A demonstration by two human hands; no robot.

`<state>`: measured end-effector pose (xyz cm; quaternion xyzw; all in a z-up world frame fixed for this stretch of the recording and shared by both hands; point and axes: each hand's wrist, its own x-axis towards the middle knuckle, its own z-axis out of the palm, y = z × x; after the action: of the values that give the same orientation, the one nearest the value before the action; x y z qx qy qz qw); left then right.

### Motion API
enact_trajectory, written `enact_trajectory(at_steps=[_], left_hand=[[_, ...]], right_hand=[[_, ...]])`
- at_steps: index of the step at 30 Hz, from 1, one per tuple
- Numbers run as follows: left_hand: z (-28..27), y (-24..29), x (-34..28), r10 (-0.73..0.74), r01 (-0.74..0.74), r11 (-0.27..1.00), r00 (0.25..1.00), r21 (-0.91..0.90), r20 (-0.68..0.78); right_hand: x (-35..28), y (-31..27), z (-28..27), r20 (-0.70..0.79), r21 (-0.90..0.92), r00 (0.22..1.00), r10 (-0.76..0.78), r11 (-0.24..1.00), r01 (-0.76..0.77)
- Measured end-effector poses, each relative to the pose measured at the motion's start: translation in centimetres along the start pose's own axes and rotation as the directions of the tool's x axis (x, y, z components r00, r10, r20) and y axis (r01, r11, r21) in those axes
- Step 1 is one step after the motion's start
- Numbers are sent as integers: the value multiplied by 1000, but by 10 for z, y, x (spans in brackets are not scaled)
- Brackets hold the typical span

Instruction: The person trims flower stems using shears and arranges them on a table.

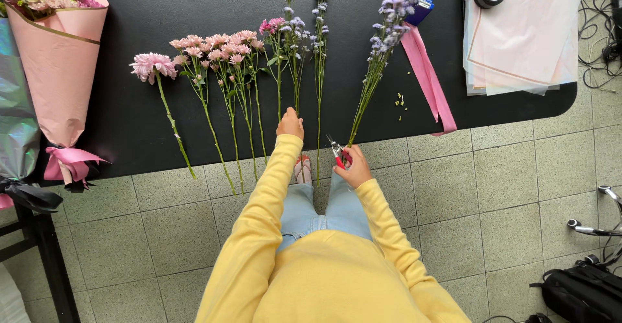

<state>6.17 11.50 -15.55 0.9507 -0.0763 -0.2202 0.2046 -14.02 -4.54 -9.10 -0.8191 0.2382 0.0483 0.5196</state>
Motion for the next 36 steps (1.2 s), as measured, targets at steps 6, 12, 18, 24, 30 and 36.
enact_trajectory(at_steps=[6,12,18,24,30,36], left_hand=[[14,1,8,-82,81,994,997,72,8],[-40,52,-36,116,19,932,930,361,-348],[39,62,-22,40,-19,948,997,318,-61],[24,85,-14,-211,212,977,953,23,216],[-18,103,-18,-201,232,967,950,-109,238],[-105,144,-33,133,306,484,900,-820,414]], right_hand=[[3,-3,-9,7,-134,999,31,991,-30],[-3,-25,-29,110,-347,992,68,938,-26],[1,-29,-40,135,-436,981,139,897,-68],[11,-35,-63,231,-473,969,87,880,34],[21,-34,-99,371,-441,909,191,898,-9],[41,20,-140,291,-172,942,169,977,-122]])
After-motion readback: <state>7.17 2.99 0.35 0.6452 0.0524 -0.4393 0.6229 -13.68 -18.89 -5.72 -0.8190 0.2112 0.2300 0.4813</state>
